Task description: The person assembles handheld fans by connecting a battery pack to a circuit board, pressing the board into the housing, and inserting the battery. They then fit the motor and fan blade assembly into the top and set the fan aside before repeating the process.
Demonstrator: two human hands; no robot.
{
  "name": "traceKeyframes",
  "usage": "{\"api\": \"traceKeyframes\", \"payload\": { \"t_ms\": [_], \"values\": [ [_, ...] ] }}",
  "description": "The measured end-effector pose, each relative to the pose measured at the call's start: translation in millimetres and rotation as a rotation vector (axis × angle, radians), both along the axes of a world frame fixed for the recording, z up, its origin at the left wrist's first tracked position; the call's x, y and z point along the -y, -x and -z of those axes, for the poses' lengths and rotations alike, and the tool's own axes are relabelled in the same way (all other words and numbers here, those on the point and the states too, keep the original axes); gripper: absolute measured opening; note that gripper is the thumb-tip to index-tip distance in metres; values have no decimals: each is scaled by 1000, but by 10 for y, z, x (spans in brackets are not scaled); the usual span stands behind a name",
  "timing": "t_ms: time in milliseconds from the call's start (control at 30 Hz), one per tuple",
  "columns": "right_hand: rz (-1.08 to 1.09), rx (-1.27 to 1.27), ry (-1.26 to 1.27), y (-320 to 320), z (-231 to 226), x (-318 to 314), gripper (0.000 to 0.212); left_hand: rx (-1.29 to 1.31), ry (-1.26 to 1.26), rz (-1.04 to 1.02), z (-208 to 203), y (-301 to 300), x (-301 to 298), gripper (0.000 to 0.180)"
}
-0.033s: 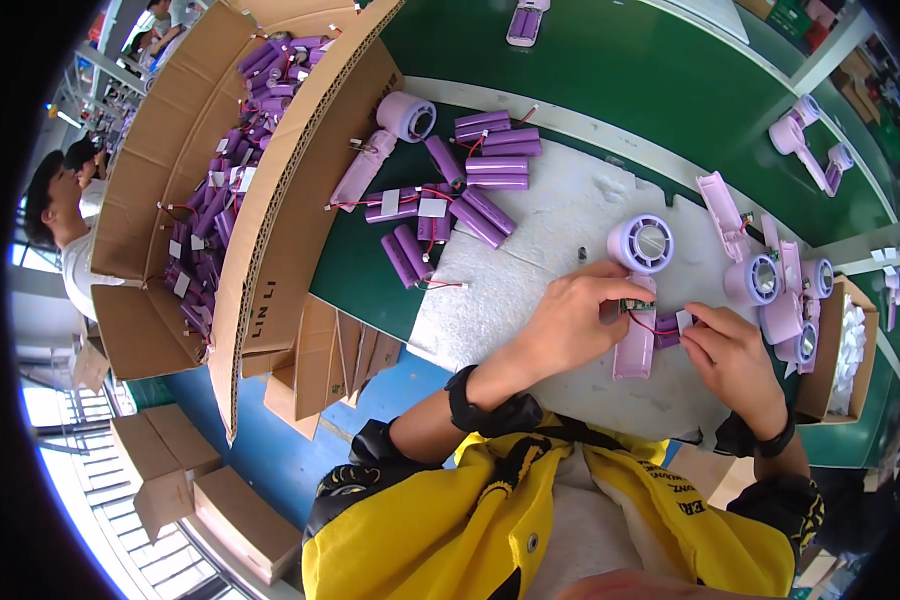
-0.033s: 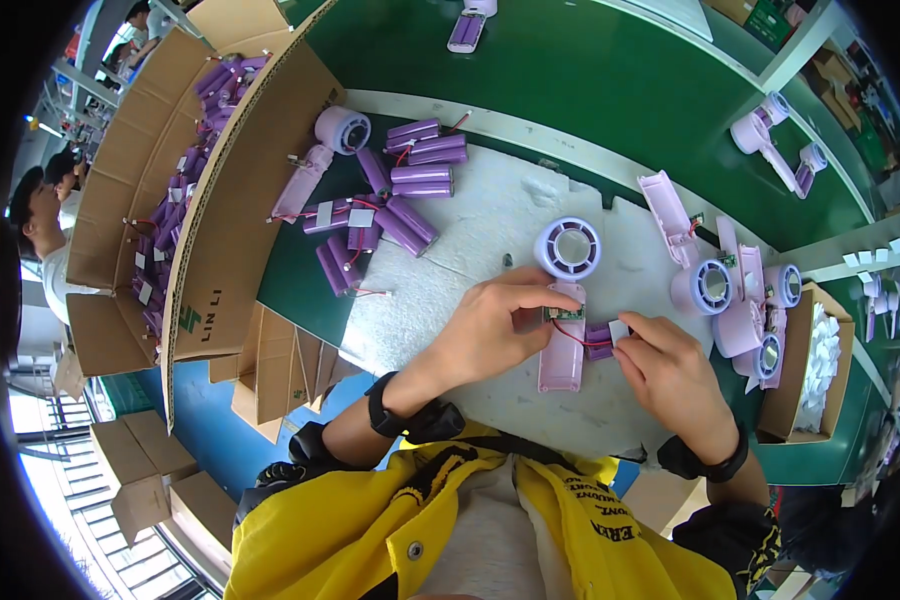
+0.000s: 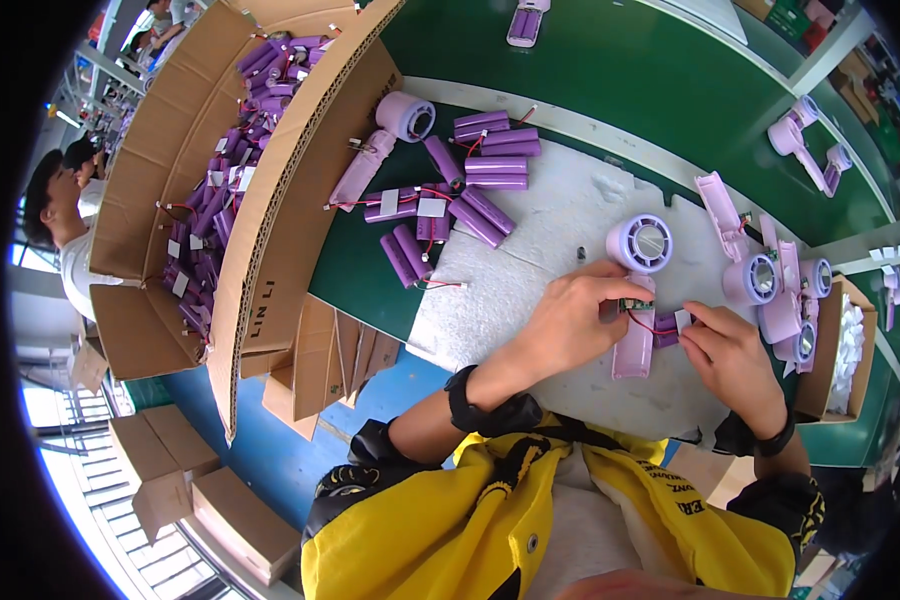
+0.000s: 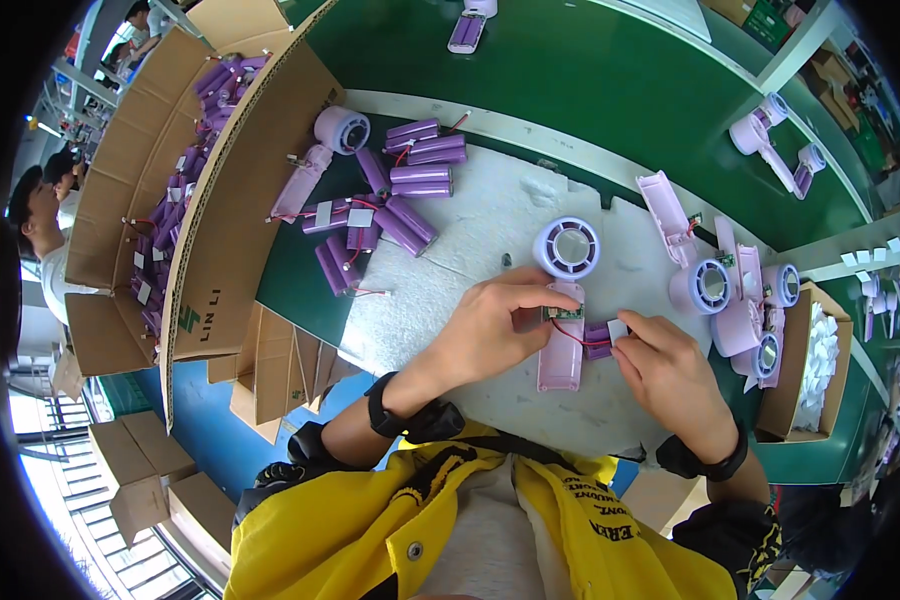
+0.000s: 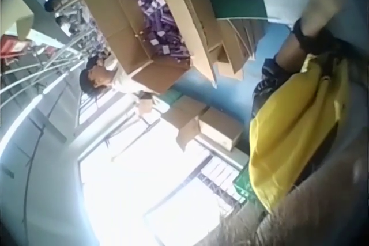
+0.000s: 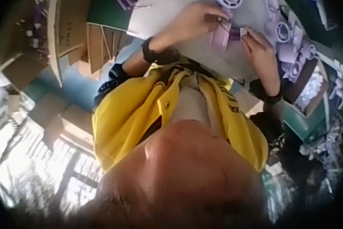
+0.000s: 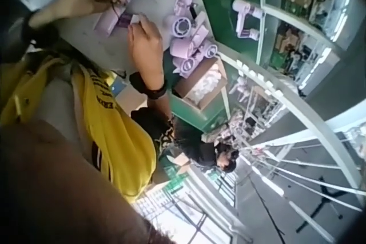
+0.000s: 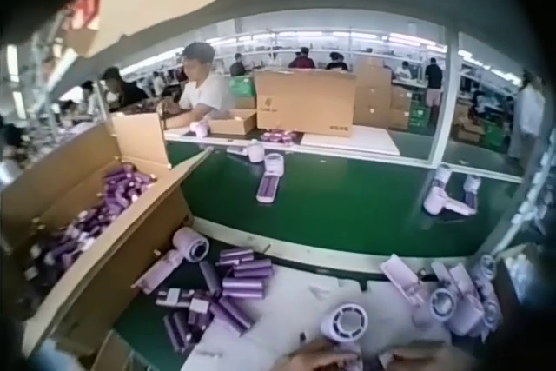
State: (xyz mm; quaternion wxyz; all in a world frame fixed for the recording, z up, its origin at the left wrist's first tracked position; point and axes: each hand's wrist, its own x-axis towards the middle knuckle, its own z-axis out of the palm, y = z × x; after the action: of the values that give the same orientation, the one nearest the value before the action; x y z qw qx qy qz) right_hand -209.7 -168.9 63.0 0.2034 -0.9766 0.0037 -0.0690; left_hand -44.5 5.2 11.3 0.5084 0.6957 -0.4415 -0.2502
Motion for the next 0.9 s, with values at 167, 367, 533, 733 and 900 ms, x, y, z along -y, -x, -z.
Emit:
{"api": "traceKeyframes", "payload": {
  "t_ms": [167, 367, 533, 733, 900],
  "values": [
    [-22, -77, 139, -22, -10, -19, 10, -28, 24, -41, 24, 41, 58, 37],
    [-56, -24, 219, -125, 78, -24, 10, -31, -8, -44, -39, -56, -26, 38],
    [-78, -12, 74, -162, 39, 39, 10, -47, 3, -43, -87, -73, -61, 34],
    [-103, 23, -27, -136, 73, 81, 18, -83, -39, -41, -123, -96, -104, 37],
    [-131, -12, 56, -134, 32, 71, 13, -67, -56, -40, -162, -90, -104, 38]
  ]
}}
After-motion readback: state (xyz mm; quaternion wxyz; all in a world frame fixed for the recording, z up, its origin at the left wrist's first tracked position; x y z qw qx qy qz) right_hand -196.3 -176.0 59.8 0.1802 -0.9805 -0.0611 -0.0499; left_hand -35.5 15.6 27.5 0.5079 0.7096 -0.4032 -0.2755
